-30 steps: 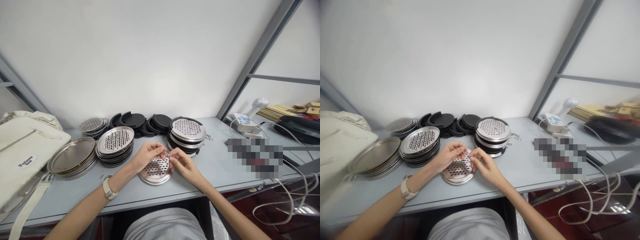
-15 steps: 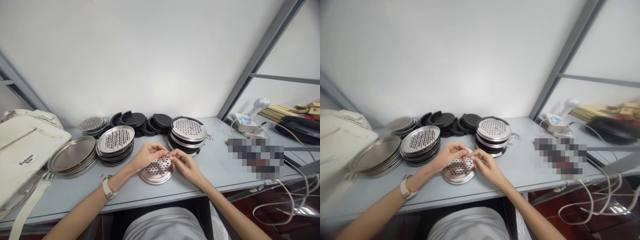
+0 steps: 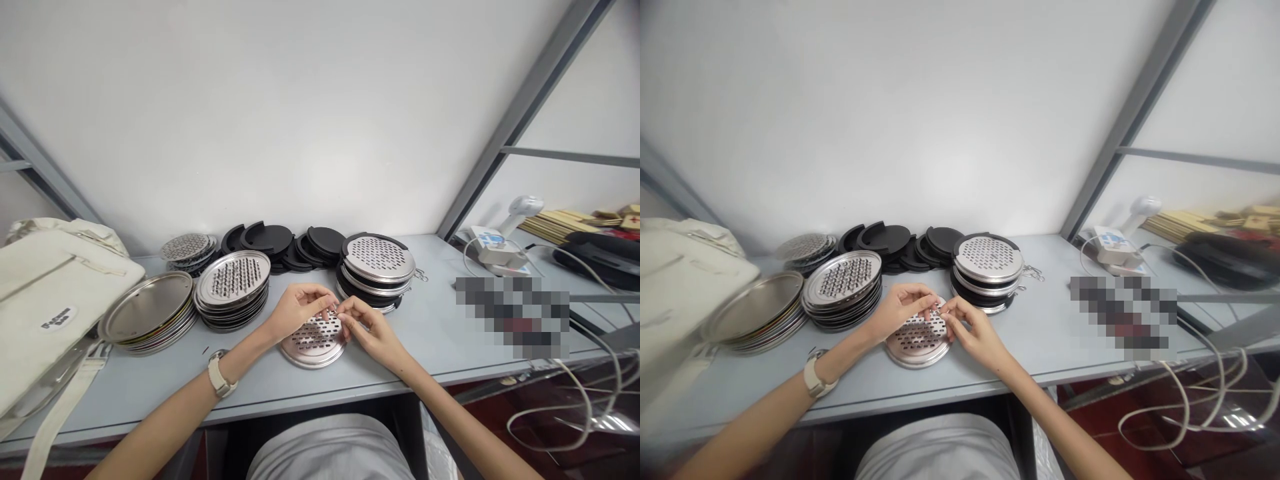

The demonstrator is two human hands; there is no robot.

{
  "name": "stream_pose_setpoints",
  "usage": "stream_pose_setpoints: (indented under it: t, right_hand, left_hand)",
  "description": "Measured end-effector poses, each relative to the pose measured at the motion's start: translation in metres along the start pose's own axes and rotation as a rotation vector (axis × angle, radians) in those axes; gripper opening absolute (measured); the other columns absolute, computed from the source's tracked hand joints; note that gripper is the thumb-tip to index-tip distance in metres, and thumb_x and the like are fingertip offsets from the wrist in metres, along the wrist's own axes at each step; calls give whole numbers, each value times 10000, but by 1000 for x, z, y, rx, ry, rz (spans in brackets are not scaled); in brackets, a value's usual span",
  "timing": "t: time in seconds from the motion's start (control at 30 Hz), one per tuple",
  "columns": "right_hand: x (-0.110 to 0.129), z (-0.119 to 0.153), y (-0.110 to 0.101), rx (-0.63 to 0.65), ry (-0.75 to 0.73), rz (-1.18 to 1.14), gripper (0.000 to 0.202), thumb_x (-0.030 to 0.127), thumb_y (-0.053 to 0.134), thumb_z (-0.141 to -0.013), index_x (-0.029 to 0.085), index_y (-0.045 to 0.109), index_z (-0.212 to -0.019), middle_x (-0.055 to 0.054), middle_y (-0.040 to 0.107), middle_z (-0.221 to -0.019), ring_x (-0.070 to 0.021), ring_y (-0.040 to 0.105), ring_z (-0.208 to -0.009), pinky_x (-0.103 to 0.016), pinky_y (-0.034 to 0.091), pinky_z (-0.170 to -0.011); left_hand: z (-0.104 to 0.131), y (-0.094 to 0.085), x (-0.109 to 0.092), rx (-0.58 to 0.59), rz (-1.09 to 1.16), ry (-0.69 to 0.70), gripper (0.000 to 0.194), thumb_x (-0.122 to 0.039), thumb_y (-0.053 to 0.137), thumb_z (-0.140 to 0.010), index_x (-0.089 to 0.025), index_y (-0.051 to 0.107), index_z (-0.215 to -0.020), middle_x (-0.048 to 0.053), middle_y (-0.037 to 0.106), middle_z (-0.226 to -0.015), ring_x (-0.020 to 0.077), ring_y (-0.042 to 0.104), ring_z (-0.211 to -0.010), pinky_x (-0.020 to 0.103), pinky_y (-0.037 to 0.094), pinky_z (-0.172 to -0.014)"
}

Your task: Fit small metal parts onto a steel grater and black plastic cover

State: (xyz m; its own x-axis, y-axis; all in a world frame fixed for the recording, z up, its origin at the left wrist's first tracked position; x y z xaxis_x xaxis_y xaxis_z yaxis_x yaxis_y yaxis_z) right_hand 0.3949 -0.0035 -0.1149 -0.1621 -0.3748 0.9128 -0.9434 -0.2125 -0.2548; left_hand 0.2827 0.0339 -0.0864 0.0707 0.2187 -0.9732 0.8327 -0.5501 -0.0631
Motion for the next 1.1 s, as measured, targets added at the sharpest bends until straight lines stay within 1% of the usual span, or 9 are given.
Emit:
stream_pose_setpoints:
  t: [0.13,0.27,0.4,0.57,0.67,0.77,0.87,1.03,1.1]
  right_hand:
    - [2,1,2,3,-2,31,117,308,495,-957,202,535,-927,41,535,-659,-116,568,-594,-254,477,-626]
    - [4,2,3,14,-16,65,94,302,500,-955,211,519,-938,41,545,-673,-123,607,-597,-259,482,-627]
    - [7,2,1,-21,-66,99,104,277,518,-947,231,455,-1015,64,529,-660,-119,595,-582,-277,480,-676]
    - [8,4,0,-42,-100,111,110,268,475,-963,238,414,-1049,69,488,-653,-116,557,-558,-260,470,-622]
    - [12,5,-3,-66,-124,174,50,266,447,-971,231,439,-936,49,486,-666,-116,523,-578,-255,444,-615]
    - [15,5,-2,-52,-139,265,174,266,411,-979,220,452,-816,25,481,-672,-123,483,-601,-257,409,-604]
    - [15,5,-3,-52,-147,326,220,276,405,-977,219,449,-769,17,466,-667,-127,444,-606,-261,382,-592]
    - [16,4,-6,-112,-168,349,176,302,392,-974,231,419,-816,11,456,-700,-135,434,-628,-262,384,-607]
    - [15,4,-5,-101,-171,349,158,292,384,-975,233,409,-831,11,449,-712,-136,430,-635,-260,383,-613]
  left_hand:
    - [-2,-12,1,-124,-73,-10,250,-370,651,-842,-135,735,-856,21,641,-707,91,498,-572,201,400,-554]
    - [-3,-14,4,-144,-65,-16,261,-381,654,-835,-137,745,-845,33,657,-748,112,517,-649,210,404,-608]
    - [-4,-16,9,-164,-36,-36,288,-407,661,-824,-132,743,-856,32,645,-721,113,505,-626,217,402,-597]
    - [-4,-18,8,-166,-40,-32,301,-414,658,-828,-126,739,-867,34,637,-725,109,501,-620,215,406,-591]
    - [-3,-18,7,-171,-32,-35,297,-412,661,-825,-127,737,-858,30,637,-722,109,508,-628,211,411,-595]
    - [-3,-16,6,-162,-37,-36,291,-407,668,-820,-126,739,-846,30,643,-718,109,516,-626,210,421,-598]
    - [-3,-13,7,-148,-42,-45,288,-406,679,-811,-126,742,-840,38,656,-727,117,539,-632,217,437,-603]
    - [-3,-10,10,-125,-33,-55,264,-380,716,-785,-125,745,-844,55,687,-767,143,594,-703,234,464,-652]
    - [-3,-10,11,-123,-30,-54,260,-377,719,-784,-127,745,-851,53,692,-772,141,600,-704,234,469,-655]
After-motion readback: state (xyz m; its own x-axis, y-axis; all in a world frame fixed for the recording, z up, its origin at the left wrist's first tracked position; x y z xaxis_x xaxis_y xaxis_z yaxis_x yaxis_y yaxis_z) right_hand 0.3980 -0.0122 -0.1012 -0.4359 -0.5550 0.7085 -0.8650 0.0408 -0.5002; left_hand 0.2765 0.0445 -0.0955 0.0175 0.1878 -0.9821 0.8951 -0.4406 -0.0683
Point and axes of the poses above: each hand's wrist, its own z-axis away from the middle knuckle, its own y-axis out of the palm, x = y × z, the point moved 9 cm from there along -z, towards the middle knuckle
